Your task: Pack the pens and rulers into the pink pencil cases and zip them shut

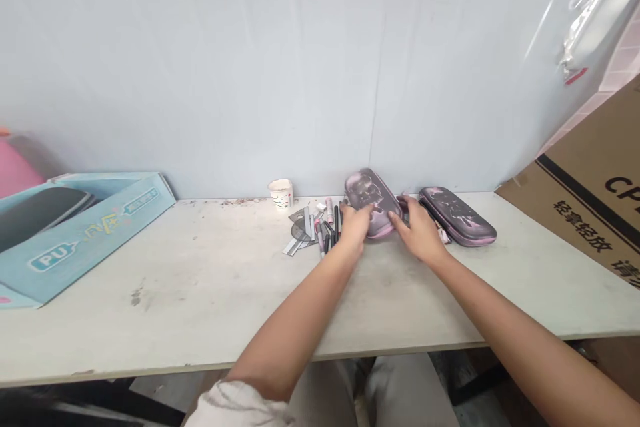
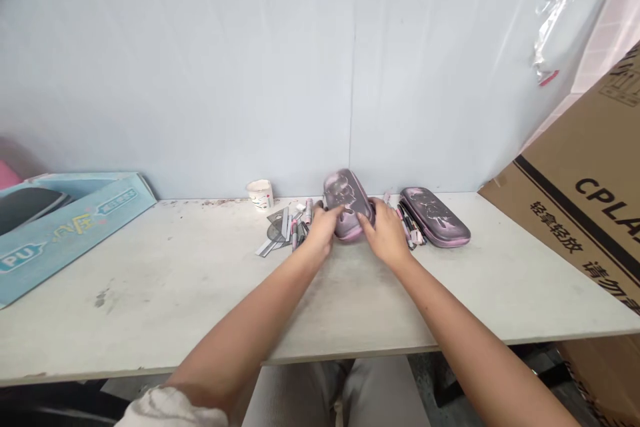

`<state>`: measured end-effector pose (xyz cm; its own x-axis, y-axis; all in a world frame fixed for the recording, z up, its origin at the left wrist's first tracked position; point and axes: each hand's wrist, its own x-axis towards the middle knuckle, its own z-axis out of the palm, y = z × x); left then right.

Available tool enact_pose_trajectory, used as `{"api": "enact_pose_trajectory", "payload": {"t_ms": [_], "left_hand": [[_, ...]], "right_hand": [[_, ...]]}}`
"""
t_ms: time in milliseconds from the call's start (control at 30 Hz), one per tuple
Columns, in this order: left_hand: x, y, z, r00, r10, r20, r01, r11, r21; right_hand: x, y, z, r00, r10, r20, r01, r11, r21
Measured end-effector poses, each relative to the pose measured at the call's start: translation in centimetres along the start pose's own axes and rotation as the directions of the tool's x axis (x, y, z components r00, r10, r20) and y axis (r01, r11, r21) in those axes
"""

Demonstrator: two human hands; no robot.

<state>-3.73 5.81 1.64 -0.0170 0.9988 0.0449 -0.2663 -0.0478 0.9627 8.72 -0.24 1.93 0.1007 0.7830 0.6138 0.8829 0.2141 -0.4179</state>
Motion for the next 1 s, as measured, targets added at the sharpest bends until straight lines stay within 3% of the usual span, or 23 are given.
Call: {"api": "enact_pose_trajectory", "payload": {"t_ms": [67, 133, 200, 267, 333, 433, 467, 533, 633, 733, 867, 1000], "left_hand": [[0.3, 1.9, -1.6, 0.999, 0.015, -0.033, -0.020, 0.985, -0.172], [0.2, 4.0, -3.2, 0.996, 0.086, 0.005, -0.082, 0.962, -0.259], [-0.2, 5.9, -4.9, 0.977, 0.206, 0.057, -0.191, 0.961, -0.200], [-0.8, 7.2, -6.5, 0.918, 0.393, 0.052, -0.395, 0.918, 0.036], [-1.5, 7.6, -8.1, 0.795, 0.605, 0.051, -0.571, 0.716, 0.401], [-2.0, 6.9, -10.3, 0.568, 0.798, 0.201, -0.596, 0.230, 0.769], [-2.1, 6.5, -11.0, 0.520, 0.815, 0.255, -0.572, 0.110, 0.813], [-2.0, 5.5, -12.0, 0.470, 0.823, 0.320, -0.526, -0.030, 0.850], [-1.5, 4.5, -12.8, 0.457, 0.811, 0.366, -0.483, -0.119, 0.867], [-1.1, 4.1, -12.8, 0.473, 0.780, 0.410, -0.470, -0.170, 0.866], [-1.1, 3.7, -12.3, 0.511, 0.727, 0.459, -0.490, -0.192, 0.850], [-1.5, 3.3, -11.6, 0.534, 0.707, 0.464, -0.499, -0.179, 0.848]], "right_hand": [[0.5, -1.6, 0.3, 0.991, -0.090, -0.094, 0.098, 0.992, 0.078], [0.7, -3.0, 1.1, 0.981, -0.153, -0.122, 0.171, 0.974, 0.149], [0.5, -3.9, 2.1, 0.974, -0.193, -0.116, 0.214, 0.957, 0.199], [0.1, -4.0, 3.2, 0.973, -0.200, -0.119, 0.222, 0.950, 0.221], [-0.4, -3.6, 4.0, 0.975, -0.157, -0.158, 0.190, 0.956, 0.225], [-1.1, -2.2, 4.3, 0.970, -0.063, -0.235, 0.116, 0.969, 0.219], [-1.3, -1.8, 4.1, 0.966, -0.047, -0.254, 0.103, 0.972, 0.213], [-1.4, -1.3, 3.7, 0.958, -0.040, -0.285, 0.101, 0.974, 0.203], [-1.3, -1.7, 3.2, 0.945, -0.051, -0.322, 0.119, 0.973, 0.197], [-1.4, -3.3, 3.3, 0.935, -0.062, -0.349, 0.136, 0.972, 0.191], [-1.4, -5.2, 4.2, 0.917, -0.140, -0.375, 0.185, 0.979, 0.088], [-1.3, -5.2, 4.8, 0.889, -0.229, -0.397, 0.215, 0.973, -0.080]]}}
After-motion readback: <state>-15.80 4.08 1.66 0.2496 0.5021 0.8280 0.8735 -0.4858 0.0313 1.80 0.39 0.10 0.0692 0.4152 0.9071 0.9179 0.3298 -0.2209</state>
